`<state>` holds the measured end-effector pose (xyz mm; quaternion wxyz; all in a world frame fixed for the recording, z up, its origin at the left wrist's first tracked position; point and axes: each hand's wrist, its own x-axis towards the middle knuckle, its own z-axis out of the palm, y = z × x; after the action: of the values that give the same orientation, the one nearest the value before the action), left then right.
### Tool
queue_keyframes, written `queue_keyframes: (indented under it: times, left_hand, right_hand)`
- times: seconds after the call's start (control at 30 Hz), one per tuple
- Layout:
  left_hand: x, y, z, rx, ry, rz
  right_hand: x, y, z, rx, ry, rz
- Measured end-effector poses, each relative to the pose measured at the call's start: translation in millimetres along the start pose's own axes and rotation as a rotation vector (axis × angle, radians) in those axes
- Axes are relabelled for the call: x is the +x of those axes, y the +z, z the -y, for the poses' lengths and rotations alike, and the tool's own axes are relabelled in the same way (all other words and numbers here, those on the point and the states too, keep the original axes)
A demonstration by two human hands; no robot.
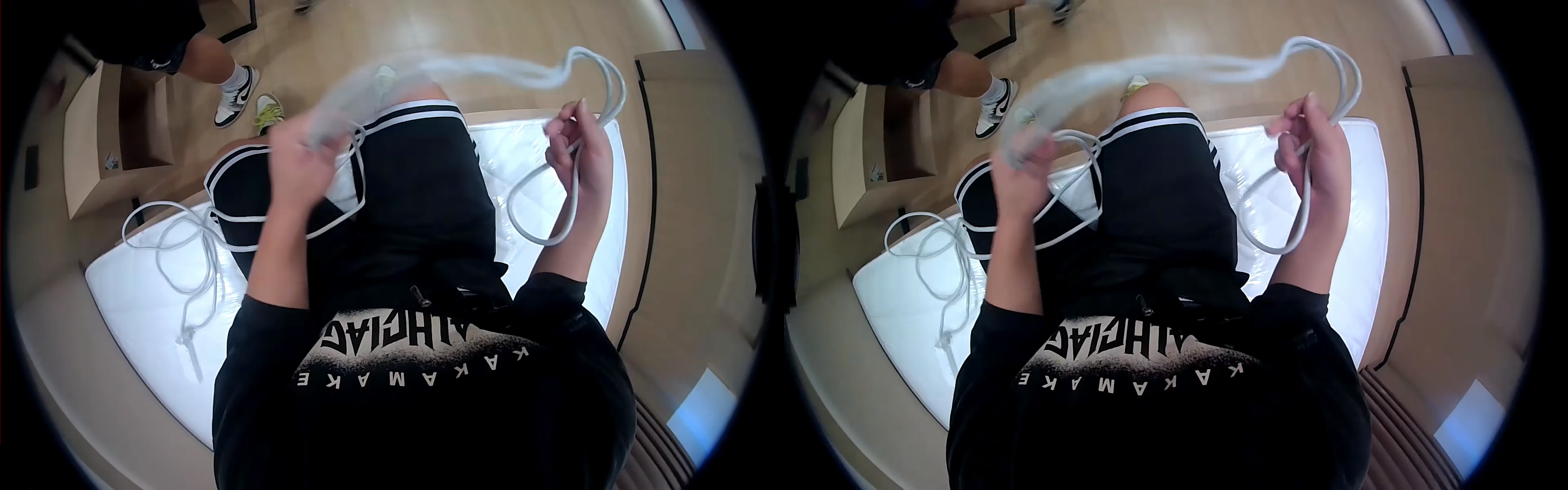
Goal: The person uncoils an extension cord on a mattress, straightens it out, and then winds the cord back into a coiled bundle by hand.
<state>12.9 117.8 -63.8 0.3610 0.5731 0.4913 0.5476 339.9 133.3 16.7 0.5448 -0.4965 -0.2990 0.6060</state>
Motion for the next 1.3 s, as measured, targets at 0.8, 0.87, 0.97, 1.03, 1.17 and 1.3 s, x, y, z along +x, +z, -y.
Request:
queue_keyframes:
  times: [0.8, 0.87, 0.97, 1.03, 1.17, 1.3]
  left_hand:
    - [75, -32, -58, -0.574, -0.409, -0.078]
    - [86, -27, -74, -0.706, -0.338, -0.122]
    - [108, 17, -84, -0.682, -0.383, -0.247]
    - [111, 37, -96, -0.916, -0.267, -0.126]
    - [91, 35, -161, -0.754, -0.234, -0.054]
    - [90, 51, -169, -0.679, -0.112, -0.047]
  right_hand:
    - [-12, -33, -39, -0.327, 0.080, 0.218]
    - [-14, -37, -52, -0.282, 0.105, 0.475]
    - [-24, 12, -77, -0.166, 0.187, 0.536]
    - [-19, 52, -89, -0.175, 0.066, 0.447]
    - [-2, 60, -103, 0.405, 0.077, 0.780]
    - [-45, 116, -79, 0.098, 0.097, 0.440]
